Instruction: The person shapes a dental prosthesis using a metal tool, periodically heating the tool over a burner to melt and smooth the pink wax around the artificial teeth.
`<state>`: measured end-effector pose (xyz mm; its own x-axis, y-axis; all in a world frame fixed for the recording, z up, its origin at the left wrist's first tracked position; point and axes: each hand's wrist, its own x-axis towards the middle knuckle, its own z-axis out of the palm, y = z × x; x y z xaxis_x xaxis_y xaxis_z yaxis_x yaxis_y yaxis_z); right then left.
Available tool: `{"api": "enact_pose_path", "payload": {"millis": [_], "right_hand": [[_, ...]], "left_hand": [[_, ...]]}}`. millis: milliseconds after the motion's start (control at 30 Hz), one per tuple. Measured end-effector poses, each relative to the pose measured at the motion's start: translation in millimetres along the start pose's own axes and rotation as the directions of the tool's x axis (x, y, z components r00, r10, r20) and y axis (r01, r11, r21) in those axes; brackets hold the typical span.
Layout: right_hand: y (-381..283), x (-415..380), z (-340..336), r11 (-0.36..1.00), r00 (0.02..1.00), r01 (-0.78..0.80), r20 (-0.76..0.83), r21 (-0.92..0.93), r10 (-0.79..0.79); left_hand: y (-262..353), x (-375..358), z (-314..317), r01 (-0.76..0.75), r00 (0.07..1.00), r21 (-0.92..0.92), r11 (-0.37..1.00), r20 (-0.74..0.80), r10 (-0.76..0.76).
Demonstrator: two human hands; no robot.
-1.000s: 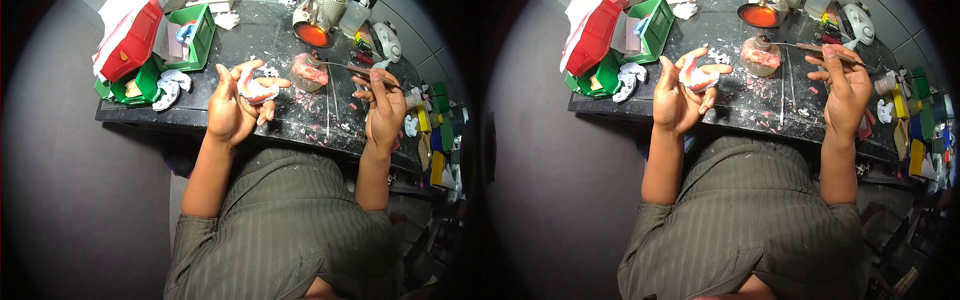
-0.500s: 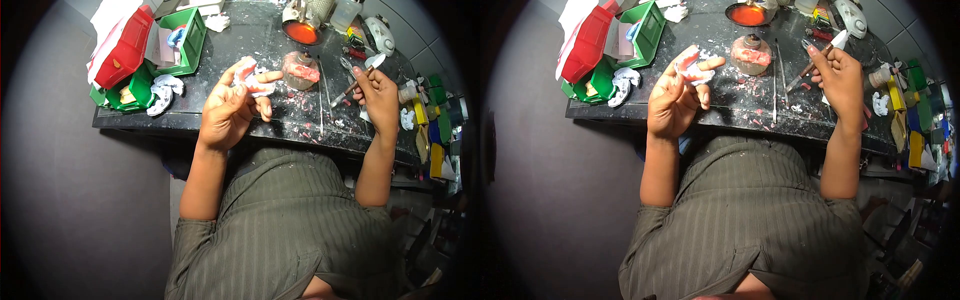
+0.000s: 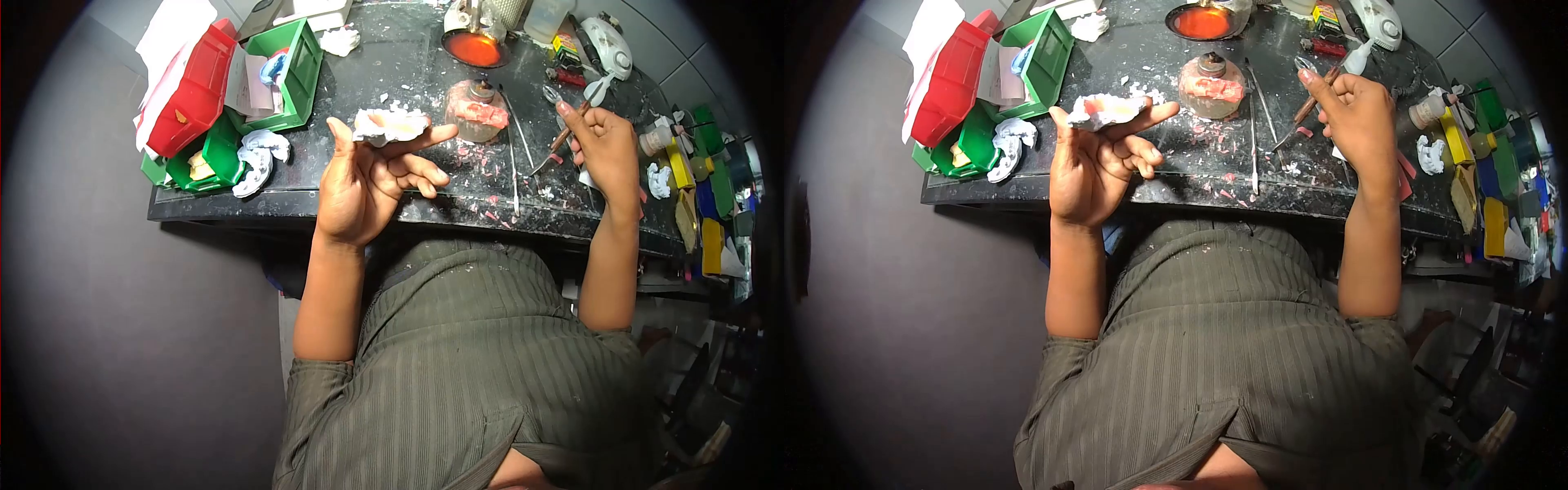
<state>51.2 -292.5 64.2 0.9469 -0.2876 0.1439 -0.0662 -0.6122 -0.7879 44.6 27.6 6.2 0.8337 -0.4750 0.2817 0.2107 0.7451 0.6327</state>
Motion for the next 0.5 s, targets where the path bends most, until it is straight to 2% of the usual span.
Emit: {"api": "enact_pose_path", "payload": {"millis": [100, 167, 200, 267, 300, 367, 467, 500], "right_hand": [[4, 0, 1, 1.0, 1.0, 0.016, -0.021, -0.022, -0.017], [3, -2, 2, 0.999, 0.999, 0.038, -0.035, -0.005, -0.038], [2, -3, 0, 0.997, 0.999, 0.021, -0.036, -0.069, -0.024], [-3, -10, 0, 0.966, 0.982, 0.101, -0.132, -0.237, -0.135], [-6, -14, 0, 0.965, 0.981, 0.101, -0.135, -0.241, -0.136], [-10, -28, 4, 0.983, 0.984, 0.177, -0.031, 0.044, -0.175], [-25, -52, -2, 0.967, 0.954, 0.256, 0.164, -0.008, -0.251], [-28, -56, -7, 0.968, 0.956, 0.251, 0.161, -0.011, -0.246]], "left_hand": [[0, 1, 2, -0.007, 1.0, -0.035, 0.999, -0.006, 0.007], [-1, 0, 4, -0.074, 0.996, 0.065, 0.995, -0.039, 0.077], [-1, 0, 6, -0.091, 0.993, 0.103, 0.99, -0.06, 0.098], [-2, 1, 9, -0.103, 0.993, 0.097, 0.99, -0.054, 0.109], [-2, 1, 10, -0.098, 0.99, 0.088, 0.991, -0.089, 0.106], [-3, 0, 10, -0.103, 0.984, 0.088, 0.991, -0.139, 0.115], [-2, 0, 6, -0.079, 0.989, 0.086, 0.993, -0.118, 0.088], [-2, 1, 6, -0.07, 0.991, 0.084, 0.994, -0.105, 0.078]]}}
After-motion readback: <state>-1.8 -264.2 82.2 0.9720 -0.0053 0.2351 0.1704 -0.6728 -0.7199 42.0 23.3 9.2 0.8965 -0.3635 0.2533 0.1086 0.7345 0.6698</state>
